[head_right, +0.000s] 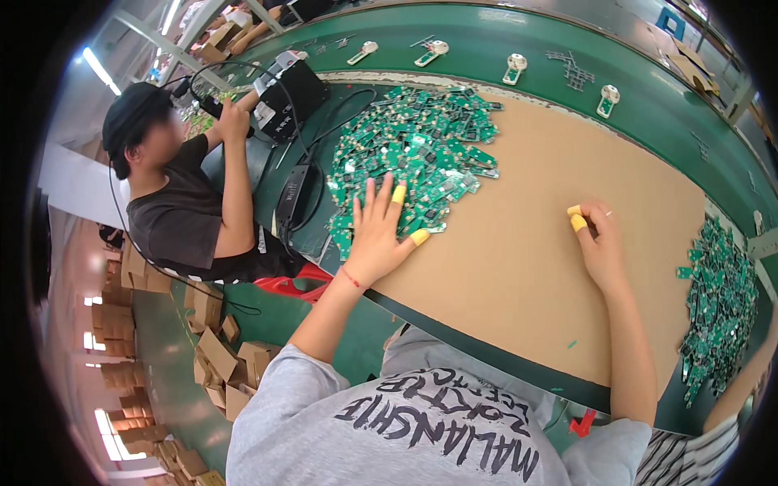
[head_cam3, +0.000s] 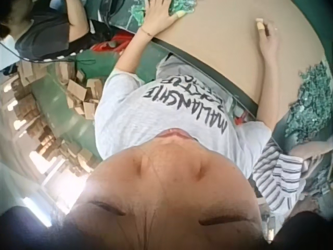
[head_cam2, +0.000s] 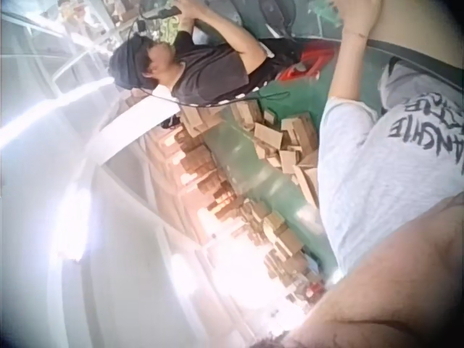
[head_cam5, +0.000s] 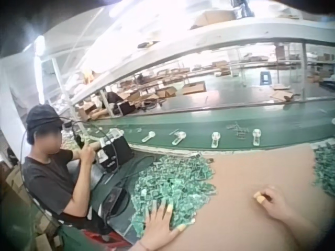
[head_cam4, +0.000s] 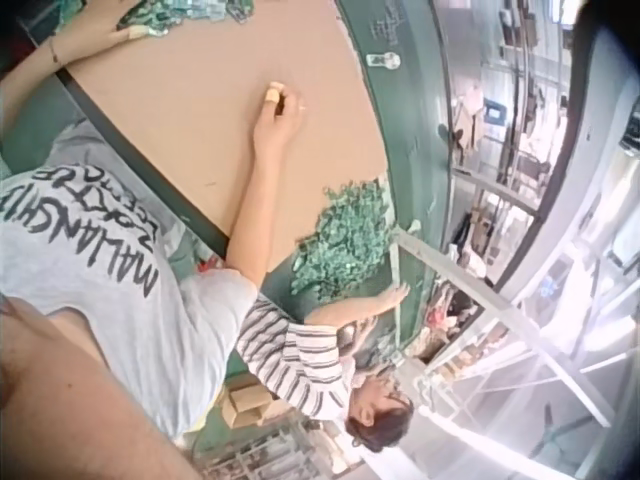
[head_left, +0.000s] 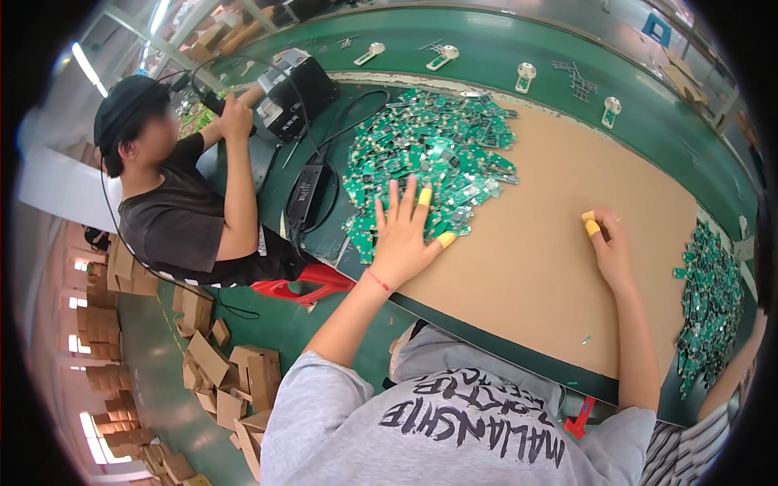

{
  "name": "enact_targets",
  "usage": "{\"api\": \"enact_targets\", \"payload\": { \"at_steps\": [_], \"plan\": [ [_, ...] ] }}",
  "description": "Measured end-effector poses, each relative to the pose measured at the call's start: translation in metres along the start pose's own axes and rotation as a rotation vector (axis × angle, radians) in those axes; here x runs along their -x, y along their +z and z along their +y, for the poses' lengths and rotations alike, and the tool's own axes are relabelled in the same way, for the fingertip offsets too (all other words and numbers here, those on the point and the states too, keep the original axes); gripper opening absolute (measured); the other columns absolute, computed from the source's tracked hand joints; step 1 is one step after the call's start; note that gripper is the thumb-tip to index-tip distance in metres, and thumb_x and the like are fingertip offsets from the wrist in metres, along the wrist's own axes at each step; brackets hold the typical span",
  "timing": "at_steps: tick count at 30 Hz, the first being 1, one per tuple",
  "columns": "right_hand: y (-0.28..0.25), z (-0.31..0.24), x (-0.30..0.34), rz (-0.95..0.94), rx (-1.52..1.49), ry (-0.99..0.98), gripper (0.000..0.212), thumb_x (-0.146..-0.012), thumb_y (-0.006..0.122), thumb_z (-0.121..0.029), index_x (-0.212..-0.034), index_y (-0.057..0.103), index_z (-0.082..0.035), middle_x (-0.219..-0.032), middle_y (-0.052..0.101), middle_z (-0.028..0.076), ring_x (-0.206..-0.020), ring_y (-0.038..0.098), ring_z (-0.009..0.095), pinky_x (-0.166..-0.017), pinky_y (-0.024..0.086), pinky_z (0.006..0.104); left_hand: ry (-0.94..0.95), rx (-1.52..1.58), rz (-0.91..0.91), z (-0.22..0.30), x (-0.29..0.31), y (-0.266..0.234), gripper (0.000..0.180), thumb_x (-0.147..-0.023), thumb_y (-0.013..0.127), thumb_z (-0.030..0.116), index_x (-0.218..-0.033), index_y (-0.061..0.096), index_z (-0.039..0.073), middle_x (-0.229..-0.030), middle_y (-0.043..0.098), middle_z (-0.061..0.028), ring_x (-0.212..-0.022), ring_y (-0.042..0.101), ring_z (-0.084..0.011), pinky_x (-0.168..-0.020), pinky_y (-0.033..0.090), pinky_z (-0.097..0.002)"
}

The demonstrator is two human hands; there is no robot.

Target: Assembling circuit boards into plastic housings on a production line.

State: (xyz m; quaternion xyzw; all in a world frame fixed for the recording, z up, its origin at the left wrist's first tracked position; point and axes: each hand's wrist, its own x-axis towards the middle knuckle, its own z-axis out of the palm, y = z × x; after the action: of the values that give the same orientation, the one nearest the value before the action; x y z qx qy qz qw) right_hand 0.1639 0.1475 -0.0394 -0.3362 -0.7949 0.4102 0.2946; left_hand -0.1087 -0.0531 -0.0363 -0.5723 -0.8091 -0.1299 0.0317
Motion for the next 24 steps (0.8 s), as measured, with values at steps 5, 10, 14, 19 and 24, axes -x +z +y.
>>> {"api": "enact_targets", "payload": {
  "at_steps": [5,10,14,19,24],
  "plan": [
    [0.000,0.002,-0.001,0.008,0.057,-0.031,0.011,-0.079,0.046,0.008,-0.086,0.050,0.000,-0.088,0.048,0.005,-0.078,0.047,0.014,-0.067,0.040,0.0241,0.024,0.048,0.020,0.003,-0.010,0.004,0.076,-0.075,0.058,0.048,-0.132,0.032,0.006,-0.142,0.019,-0.0171,-0.132,0.016,-0.0324,-0.101,0.008,-0.0566],
    [0.003,-0.011,-0.002,0.008,0.081,-0.031,0.012,-0.078,0.047,0.007,-0.087,0.052,0.000,-0.088,0.049,0.006,-0.077,0.048,0.016,-0.067,0.041,0.0251,0.037,0.004,0.005,0.003,-0.014,0.000,0.075,-0.076,0.056,0.048,-0.133,0.031,0.007,-0.140,0.021,-0.0195,-0.132,0.017,-0.0333,-0.102,0.005,-0.0581],
    [-0.003,0.007,0.002,0.042,0.203,-0.122,0.015,-0.079,0.050,0.003,-0.092,0.055,-0.002,-0.092,0.053,0.008,-0.084,0.051,0.019,-0.073,0.042,0.0273,0.088,-0.047,-0.007,0.011,-0.016,-0.009,0.075,-0.076,0.056,0.047,-0.135,0.030,0.008,-0.140,0.023,-0.0192,-0.131,0.019,-0.0351,-0.101,0.004,-0.0600],
    [0.003,0.026,-0.002,0.114,0.212,-0.226,0.011,-0.073,0.055,-0.005,-0.084,0.058,-0.004,-0.085,0.057,0.013,-0.083,0.054,0.030,-0.073,0.043,0.0383,-0.119,-0.021,0.170,-0.015,0.007,-0.029,0.062,-0.080,0.057,0.028,-0.132,0.033,0.005,-0.139,0.027,-0.0188,-0.130,0.020,-0.0364,-0.105,0.010,-0.0506],
    [0.004,0.009,-0.004,0.087,0.186,-0.207,0.014,-0.078,0.055,-0.007,-0.091,0.056,-0.005,-0.089,0.055,0.008,-0.088,0.051,0.027,-0.077,0.042,0.0356,-0.411,-0.040,0.045,-0.071,0.044,-0.014,0.051,-0.093,0.033,0.031,-0.136,0.024,0.005,-0.143,0.018,-0.0156,-0.130,0.016,-0.0402,-0.103,0.014,-0.0541]
  ]
}}
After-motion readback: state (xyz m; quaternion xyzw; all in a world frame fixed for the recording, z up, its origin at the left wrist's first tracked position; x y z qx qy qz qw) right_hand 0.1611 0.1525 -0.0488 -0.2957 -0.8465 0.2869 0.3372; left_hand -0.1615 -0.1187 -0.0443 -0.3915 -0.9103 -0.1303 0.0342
